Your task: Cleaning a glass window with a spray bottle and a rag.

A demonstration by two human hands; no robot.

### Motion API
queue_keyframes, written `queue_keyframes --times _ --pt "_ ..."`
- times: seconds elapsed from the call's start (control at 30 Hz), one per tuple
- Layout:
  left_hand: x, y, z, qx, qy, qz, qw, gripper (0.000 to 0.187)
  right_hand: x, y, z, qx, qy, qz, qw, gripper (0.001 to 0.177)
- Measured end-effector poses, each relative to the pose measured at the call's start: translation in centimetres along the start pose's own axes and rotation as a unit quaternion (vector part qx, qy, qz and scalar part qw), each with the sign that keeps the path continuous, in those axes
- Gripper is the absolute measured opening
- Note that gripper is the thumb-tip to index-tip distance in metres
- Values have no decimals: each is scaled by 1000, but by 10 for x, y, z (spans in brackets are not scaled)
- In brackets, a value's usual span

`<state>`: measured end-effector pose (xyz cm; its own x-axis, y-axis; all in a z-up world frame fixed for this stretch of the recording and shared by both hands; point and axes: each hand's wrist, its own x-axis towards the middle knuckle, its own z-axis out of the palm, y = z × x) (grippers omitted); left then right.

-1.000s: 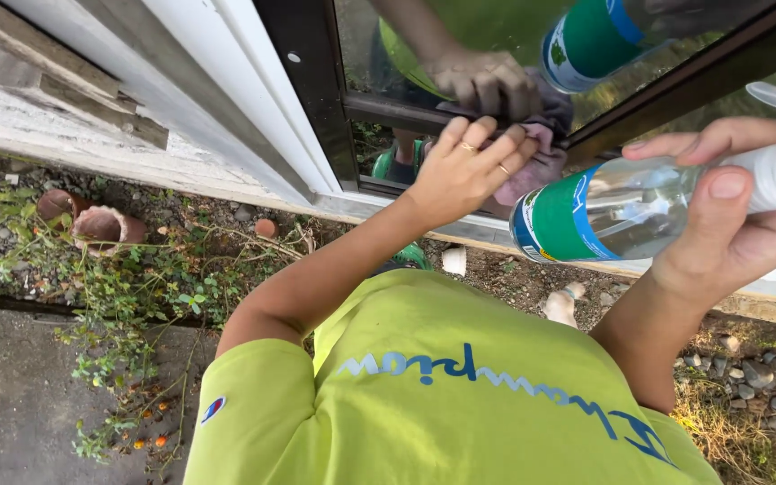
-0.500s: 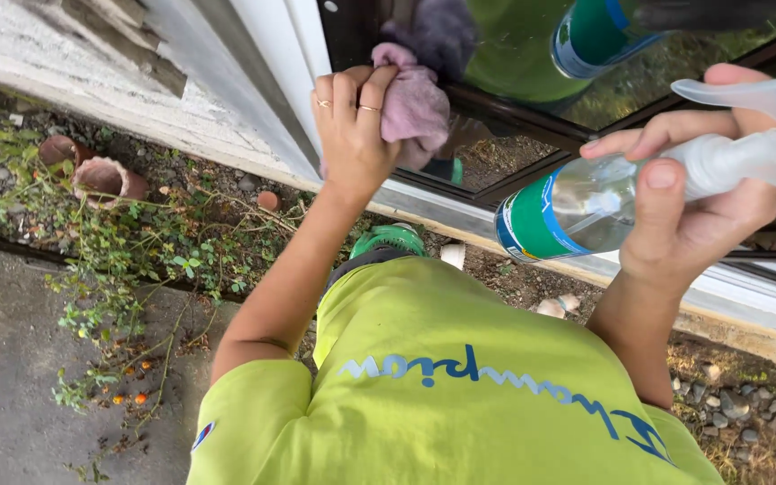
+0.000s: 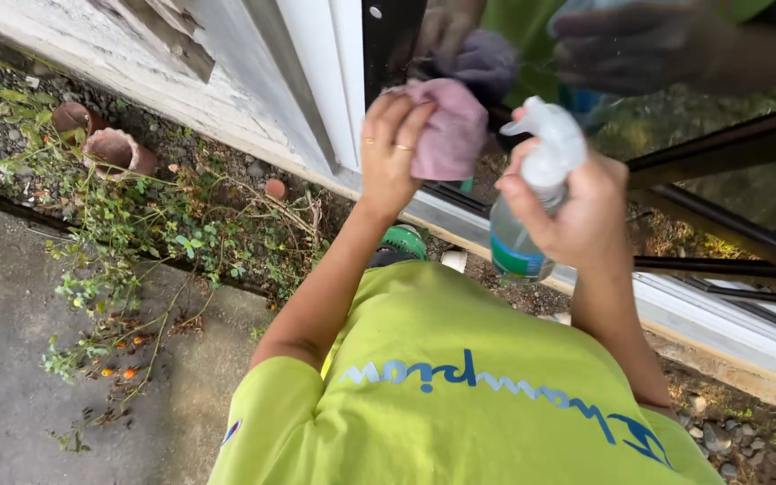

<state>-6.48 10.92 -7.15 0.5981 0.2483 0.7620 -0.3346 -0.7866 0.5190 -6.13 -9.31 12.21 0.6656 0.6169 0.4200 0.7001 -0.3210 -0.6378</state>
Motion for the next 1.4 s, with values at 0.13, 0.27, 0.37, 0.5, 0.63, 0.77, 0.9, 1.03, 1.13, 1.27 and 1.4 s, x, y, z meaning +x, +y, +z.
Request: queue_keyframes --times 0.13,0.27,0.37,0.5,0.63,0.77,0.9,1.03,1.13,1.27,1.4 --pt "-22 -19 -7 -22 19 -47 998 47 8 16 17 -32 -44 -13 998 39" --pt "-1 -14 -17 -116 206 -178 955 53 13 14 23 6 -59 15 998 46" --pt "40 -1 -12 -102 204 -125 966 60 13 13 19 8 -68 17 998 40" --pt "81 20 28 3 58 58 997 75 8 16 8 -2 -45 23 999 41" --pt "14 -9 58 75 -4 35 997 68 3 12 1 48 -23 32 998 37" --pt "-13 -6 41 41 -20 16 999 68 5 15 2 17 -9 -12 1000 30" --pt "7 25 15 -96 11 -5 995 70 9 3 7 52 -5 -21 998 32" --pt "42 7 13 -147 90 72 982 68 11 5 11 98 -3 -27 995 36" --pt "84 -23 12 -108 157 -34 981 74 11 9 15 117 -3 -36 992 31" --pt "87 -51 25 76 -45 -133 987 65 20 -4 18 106 -17 -36 994 27" --pt "8 -85 57 84 77 -60 992 73 22 5 25 94 -30 -49 994 31"
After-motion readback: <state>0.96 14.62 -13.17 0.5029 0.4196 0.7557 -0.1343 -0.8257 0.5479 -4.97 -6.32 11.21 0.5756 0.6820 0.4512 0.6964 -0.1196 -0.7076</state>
